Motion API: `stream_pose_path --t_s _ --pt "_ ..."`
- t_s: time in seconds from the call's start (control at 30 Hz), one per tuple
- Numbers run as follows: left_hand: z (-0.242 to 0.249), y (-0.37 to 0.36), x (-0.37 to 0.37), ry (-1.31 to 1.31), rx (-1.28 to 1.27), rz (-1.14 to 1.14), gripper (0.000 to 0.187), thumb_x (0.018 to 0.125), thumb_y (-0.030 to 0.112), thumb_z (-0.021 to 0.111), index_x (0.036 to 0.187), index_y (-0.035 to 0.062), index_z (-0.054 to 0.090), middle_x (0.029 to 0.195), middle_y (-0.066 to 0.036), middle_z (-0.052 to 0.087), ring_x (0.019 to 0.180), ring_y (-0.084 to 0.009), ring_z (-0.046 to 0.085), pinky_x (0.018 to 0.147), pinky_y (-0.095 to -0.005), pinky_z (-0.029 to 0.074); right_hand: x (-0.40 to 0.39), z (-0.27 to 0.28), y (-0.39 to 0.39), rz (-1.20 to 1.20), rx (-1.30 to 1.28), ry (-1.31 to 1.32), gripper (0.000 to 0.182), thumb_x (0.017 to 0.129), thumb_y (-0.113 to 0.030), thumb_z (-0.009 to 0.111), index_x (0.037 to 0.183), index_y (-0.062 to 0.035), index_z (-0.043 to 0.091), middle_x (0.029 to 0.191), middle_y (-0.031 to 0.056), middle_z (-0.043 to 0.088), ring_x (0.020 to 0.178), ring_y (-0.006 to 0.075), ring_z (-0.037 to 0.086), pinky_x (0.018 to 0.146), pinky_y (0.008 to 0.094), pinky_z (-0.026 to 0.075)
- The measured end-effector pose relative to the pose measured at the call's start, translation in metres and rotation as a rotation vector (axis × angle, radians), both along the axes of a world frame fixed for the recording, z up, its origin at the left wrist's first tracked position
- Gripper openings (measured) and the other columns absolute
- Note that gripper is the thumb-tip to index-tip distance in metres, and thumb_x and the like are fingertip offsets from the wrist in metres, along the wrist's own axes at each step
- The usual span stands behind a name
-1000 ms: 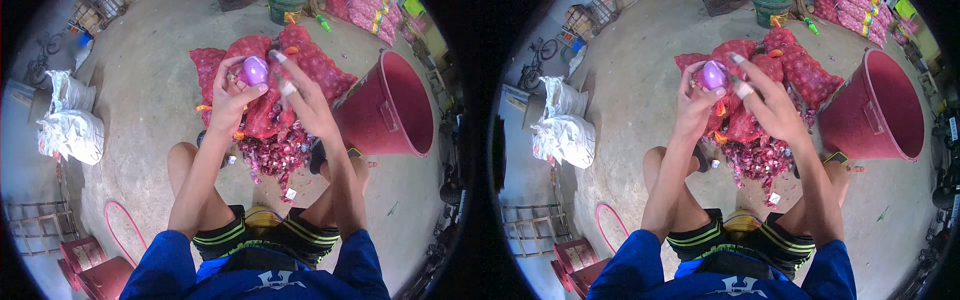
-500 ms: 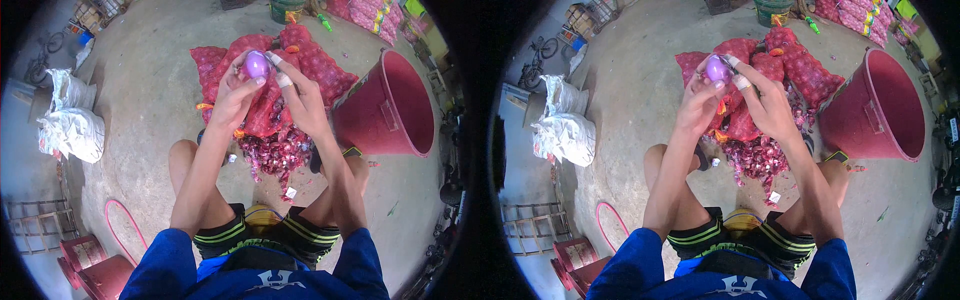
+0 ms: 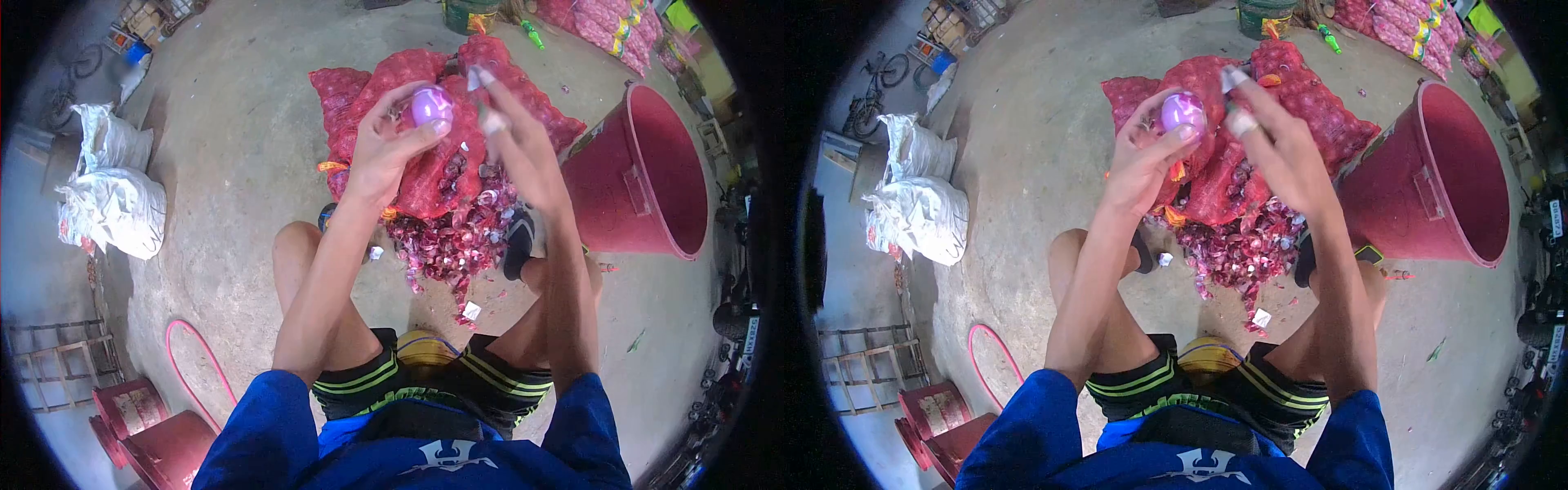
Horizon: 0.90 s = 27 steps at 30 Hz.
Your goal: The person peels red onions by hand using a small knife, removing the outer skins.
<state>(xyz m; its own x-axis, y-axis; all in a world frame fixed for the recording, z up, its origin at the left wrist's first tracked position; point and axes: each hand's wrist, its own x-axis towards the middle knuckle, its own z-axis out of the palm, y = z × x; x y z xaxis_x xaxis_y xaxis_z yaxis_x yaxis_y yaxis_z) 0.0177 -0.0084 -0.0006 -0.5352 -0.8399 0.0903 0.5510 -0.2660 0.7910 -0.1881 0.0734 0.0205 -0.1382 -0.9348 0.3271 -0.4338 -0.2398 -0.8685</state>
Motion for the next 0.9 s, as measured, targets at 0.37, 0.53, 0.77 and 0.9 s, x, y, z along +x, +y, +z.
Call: stream_pose_path --t_s 0.37,0.53,0.77,0.9 --pt "0.003 -0.001 0.005 -0.130 -0.127 0.133 0.069 0.081 -0.008 0.089 0.143 -0.0020 0.059 0.127 -0.012 0.072 0.115 -0.0191 0.071 0.101 -0.0344 0.061 0.016 -0.007 0.000 0.056 -0.182 0.338 0.052 0.104 -0.013 0.064 0.156 -0.0078 0.057 0.076 0.0248 0.063 0.064 0.0397 0.064 0.064 0.0423 0.052" --pt "0.007 0.006 0.006 -0.083 -0.197 0.087 0.072 0.079 -0.010 0.089 0.144 -0.0011 0.059 0.130 -0.011 0.071 0.118 -0.0185 0.070 0.105 -0.0346 0.059 0.018 -0.006 -0.008 -0.097 -0.015 -0.270 0.044 0.113 -0.023 0.057 0.155 -0.0092 0.060 0.073 -0.0017 0.058 0.064 0.0102 0.055 0.063 0.0285 0.047" --pt "0.005 0.001 0.002 -0.180 -0.388 0.224 0.074 0.075 -0.004 0.094 0.142 0.0017 0.064 0.132 -0.009 0.071 0.120 -0.0175 0.069 0.112 -0.0351 0.054 0.004 -0.010 0.003 -0.117 0.104 0.070 0.054 0.110 -0.023 0.060 0.161 -0.0073 0.050 0.089 0.0125 0.073 0.077 0.0134 0.062 0.077 0.0347 0.055" --pt "-0.002 -0.010 0.012 -0.423 -0.631 0.413 0.074 0.071 0.003 0.097 0.138 0.0035 0.068 0.129 -0.008 0.073 0.116 -0.0174 0.070 0.108 -0.0342 0.055 0.014 0.002 0.013 0.025 0.005 0.243 0.062 0.107 -0.017 0.061 0.166 -0.0077 0.043 0.088 0.0111 0.071 0.071 0.0159 0.060 0.074 0.0327 0.053"
